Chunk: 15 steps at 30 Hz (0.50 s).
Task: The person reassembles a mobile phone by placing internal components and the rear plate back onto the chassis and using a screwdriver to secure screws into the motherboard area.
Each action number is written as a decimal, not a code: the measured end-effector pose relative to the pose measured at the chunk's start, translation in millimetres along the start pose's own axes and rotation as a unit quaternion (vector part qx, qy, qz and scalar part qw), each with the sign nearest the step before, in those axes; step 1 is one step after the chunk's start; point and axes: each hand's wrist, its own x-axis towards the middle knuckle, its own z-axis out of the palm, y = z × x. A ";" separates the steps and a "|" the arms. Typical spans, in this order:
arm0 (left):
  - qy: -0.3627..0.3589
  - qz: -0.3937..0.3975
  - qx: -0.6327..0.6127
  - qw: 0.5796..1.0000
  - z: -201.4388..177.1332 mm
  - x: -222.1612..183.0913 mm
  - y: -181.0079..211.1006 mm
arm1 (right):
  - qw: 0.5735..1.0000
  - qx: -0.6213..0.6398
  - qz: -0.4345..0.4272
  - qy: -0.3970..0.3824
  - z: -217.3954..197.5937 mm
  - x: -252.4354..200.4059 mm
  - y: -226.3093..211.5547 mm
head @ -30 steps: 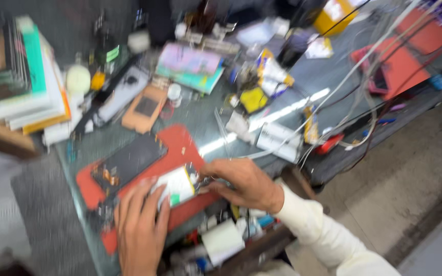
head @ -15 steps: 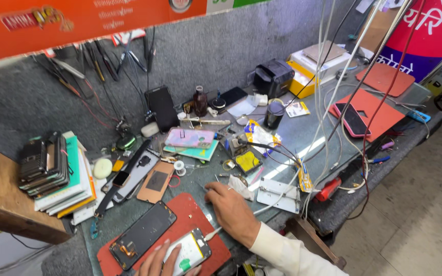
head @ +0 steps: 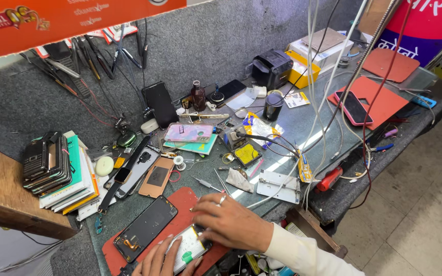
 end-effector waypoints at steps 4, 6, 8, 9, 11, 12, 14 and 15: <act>-0.038 -0.047 0.011 0.998 -29.9 11.1 22.1 | 0.998 0.005 -0.024 -0.060 -6.9 -7.8 -11.4; -0.011 -0.037 -0.002 0.999 -40.0 15.4 28.9 | 0.997 0.005 -0.023 -0.076 -8.8 -10.0 -12.8; 0.003 -0.017 -0.016 1.000 -46.3 20.2 32.0 | 0.995 0.006 -0.023 -0.093 -9.1 -12.3 -11.5; 0.009 -0.007 -0.022 1.000 -49.4 22.1 33.3 | 0.995 0.005 -0.027 -0.095 -8.1 -13.2 -10.3; 0.010 0.009 -0.020 1.000 -57.5 26.5 34.9 | 0.994 0.004 -0.035 -0.100 -4.3 -15.4 -7.7; 0.009 0.015 -0.019 1.000 -62.9 28.1 35.8 | 0.995 -0.027 -0.050 -0.082 -0.5 -15.9 -7.1; -0.025 -0.005 -0.015 1.000 -70.9 35.0 39.3 | 0.992 -0.090 -0.080 -0.046 7.2 -15.2 -5.5; -0.041 -0.015 -0.013 0.999 -75.5 38.9 41.6 | 0.990 -0.107 -0.091 -0.034 10.5 -16.0 -6.4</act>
